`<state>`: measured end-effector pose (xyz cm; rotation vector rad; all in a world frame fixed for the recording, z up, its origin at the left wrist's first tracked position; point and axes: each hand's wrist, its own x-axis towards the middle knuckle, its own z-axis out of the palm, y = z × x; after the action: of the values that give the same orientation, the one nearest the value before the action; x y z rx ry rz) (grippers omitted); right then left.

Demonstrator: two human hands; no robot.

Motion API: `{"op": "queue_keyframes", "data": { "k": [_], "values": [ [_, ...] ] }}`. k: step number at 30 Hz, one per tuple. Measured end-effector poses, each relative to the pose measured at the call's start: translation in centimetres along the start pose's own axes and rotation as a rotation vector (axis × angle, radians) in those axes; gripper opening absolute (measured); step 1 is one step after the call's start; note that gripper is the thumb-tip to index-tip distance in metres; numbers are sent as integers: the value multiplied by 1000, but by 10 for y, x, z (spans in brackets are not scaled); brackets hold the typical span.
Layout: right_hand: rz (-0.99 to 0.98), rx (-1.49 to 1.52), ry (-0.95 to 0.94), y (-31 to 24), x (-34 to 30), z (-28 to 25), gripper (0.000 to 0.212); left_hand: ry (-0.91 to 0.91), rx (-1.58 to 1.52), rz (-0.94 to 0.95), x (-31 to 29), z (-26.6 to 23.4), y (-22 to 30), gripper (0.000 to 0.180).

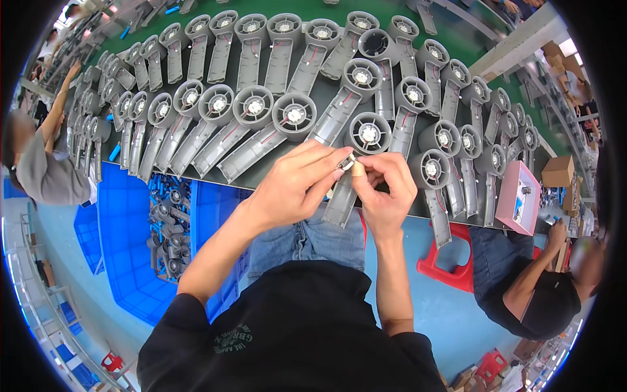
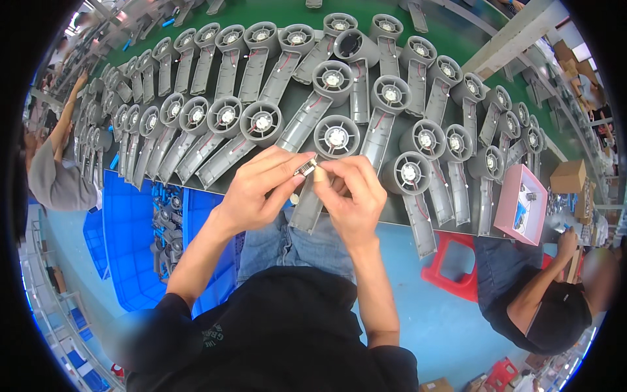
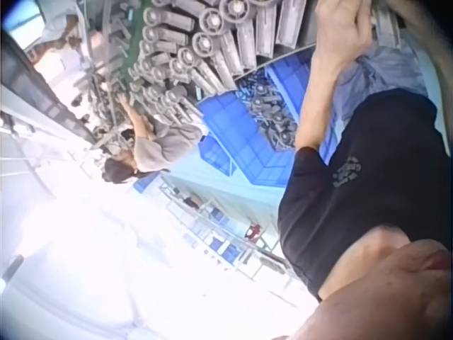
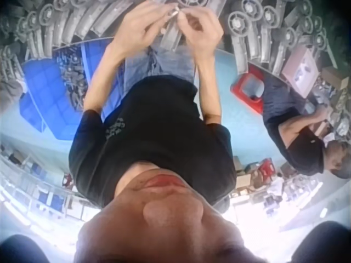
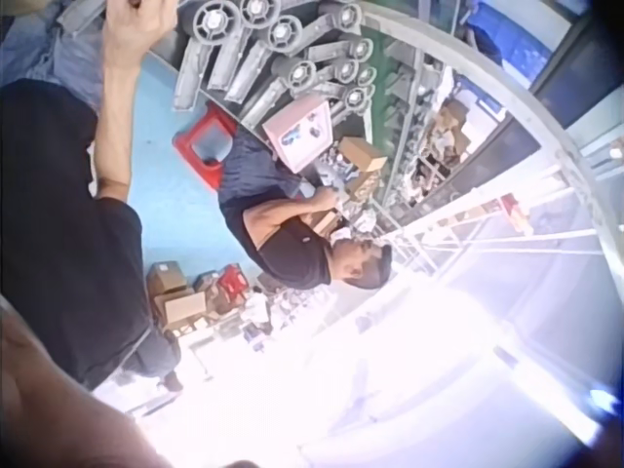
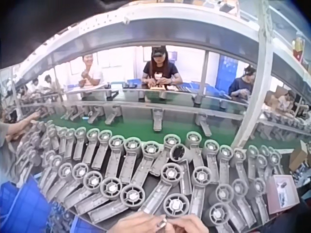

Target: Assembling small metal fan motor housings and inserting components on a production line.

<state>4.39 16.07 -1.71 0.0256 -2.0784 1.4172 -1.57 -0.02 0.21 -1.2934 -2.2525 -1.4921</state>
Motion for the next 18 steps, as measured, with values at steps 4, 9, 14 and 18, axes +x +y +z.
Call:
{"op": "queue_keyframes", "data": {
  "k": [4, 9, 14, 18],
  "values": [
    [-48, -45, -15, 5, -3, 2, 14, -28, -25, -24, -1, -5, -1, 33],
    [-158, -102, -59, 6, -3, 1, 15, -119, -79, -2, 1, -10, -5, 33],
    [-185, -122, -52, 10, -1, -1, 16, -189, -89, 25, 10, -16, -8, 32],
    [-189, -132, -37, 9, -2, -1, 17, -173, -87, 4, 10, -14, -7, 30]
  ]
}}
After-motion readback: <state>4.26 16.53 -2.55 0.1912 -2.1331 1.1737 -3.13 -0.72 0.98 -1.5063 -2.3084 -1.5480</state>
